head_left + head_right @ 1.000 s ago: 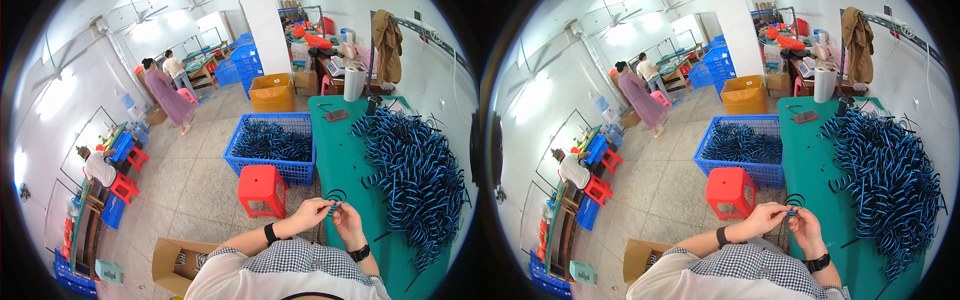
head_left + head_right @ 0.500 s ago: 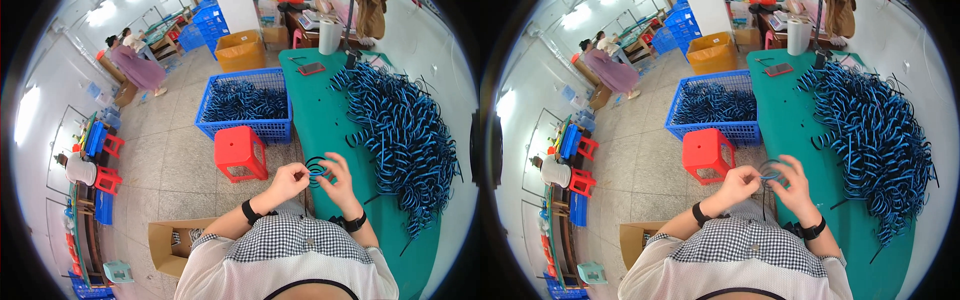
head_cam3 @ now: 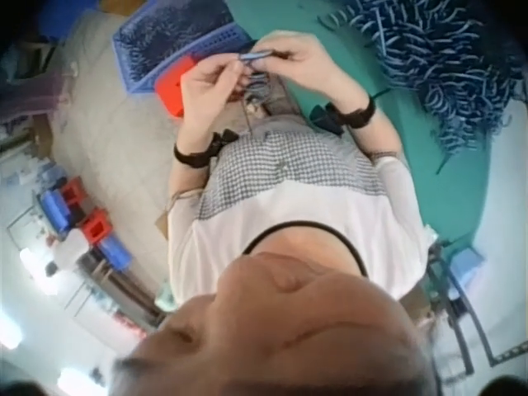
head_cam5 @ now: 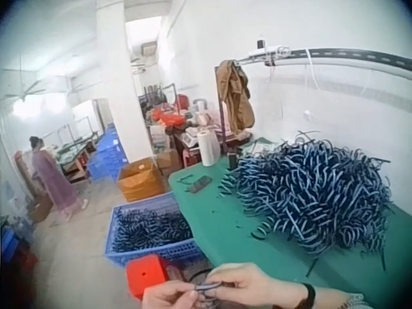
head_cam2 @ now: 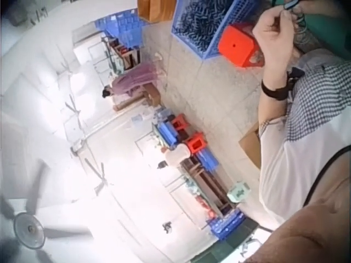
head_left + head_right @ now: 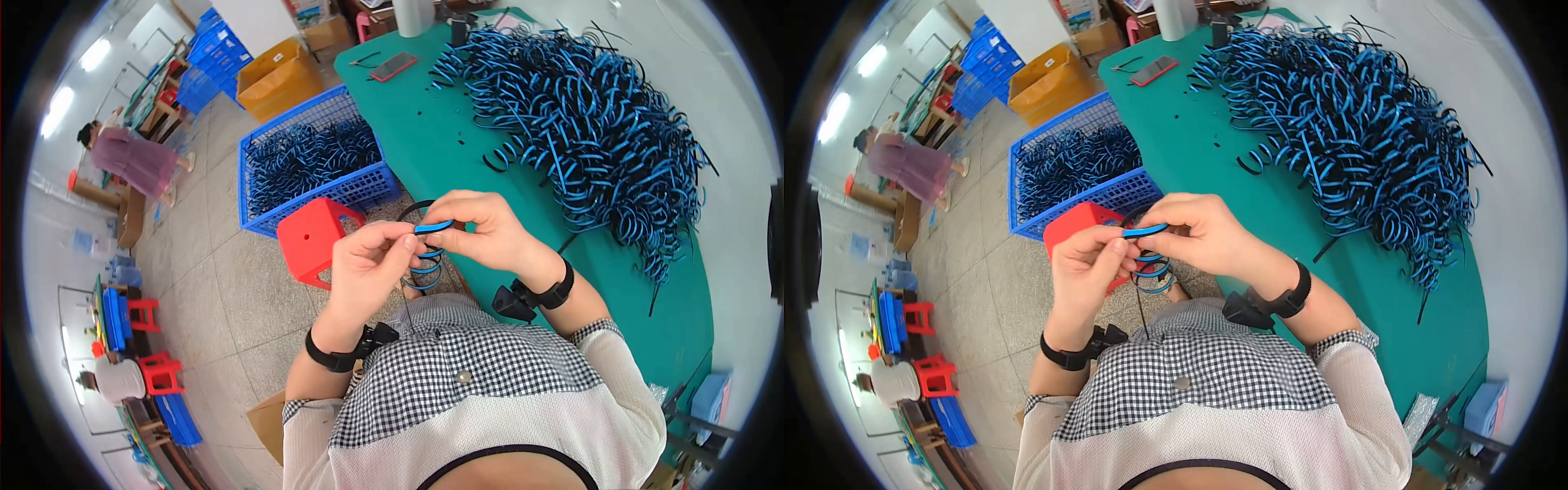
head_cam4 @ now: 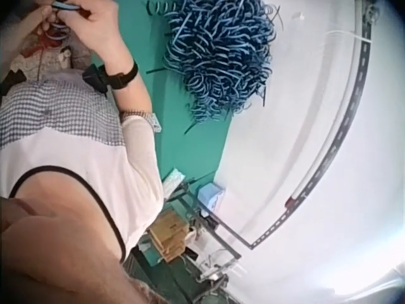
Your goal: The person is assembling decorative rhinestone components for footwear, attaching them to elastic or fabric straps.
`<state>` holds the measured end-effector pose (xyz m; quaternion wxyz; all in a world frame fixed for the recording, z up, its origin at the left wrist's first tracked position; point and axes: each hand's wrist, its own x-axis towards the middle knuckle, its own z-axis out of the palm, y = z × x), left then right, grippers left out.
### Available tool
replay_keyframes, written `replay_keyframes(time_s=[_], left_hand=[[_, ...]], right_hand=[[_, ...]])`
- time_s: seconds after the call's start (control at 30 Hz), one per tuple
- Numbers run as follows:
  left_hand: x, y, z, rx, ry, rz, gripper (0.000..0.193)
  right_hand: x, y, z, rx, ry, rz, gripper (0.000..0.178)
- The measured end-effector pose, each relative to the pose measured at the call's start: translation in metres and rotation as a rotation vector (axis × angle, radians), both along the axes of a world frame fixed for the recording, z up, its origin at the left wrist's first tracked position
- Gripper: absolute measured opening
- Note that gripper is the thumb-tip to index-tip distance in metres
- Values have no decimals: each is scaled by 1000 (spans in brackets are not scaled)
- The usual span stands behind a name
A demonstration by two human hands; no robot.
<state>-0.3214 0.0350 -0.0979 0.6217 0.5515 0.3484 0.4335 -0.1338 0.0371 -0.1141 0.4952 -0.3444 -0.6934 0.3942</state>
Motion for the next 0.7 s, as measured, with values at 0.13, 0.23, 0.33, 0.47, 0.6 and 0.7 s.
replay_keyframes(time_s=[0.13, 0.23, 0.33, 0.47, 0.6, 0.7], left_hand=[[-2, -2, 14, 46, 38, -36, 12], [0, -8, 22, 67, 28, -45, 11], [2, -9, 25, 82, 54, -80, 11], [3, -10, 24, 124, 52, -54, 9], [5, -7, 25, 74, 45, -58, 6], [9, -4, 27, -10, 90, -58, 5]], right_hand=[[-2, -7, 7, -24, 24, 9, 14], [1, -12, 8, 0, 27, 21, 14], [4, -17, 14, -21, -22, 6, 14], [6, -16, 13, 18, -52, 5, 15], [10, -14, 10, -12, -32, 44, 16], [15, -13, 10, -37, -28, 53, 16]])
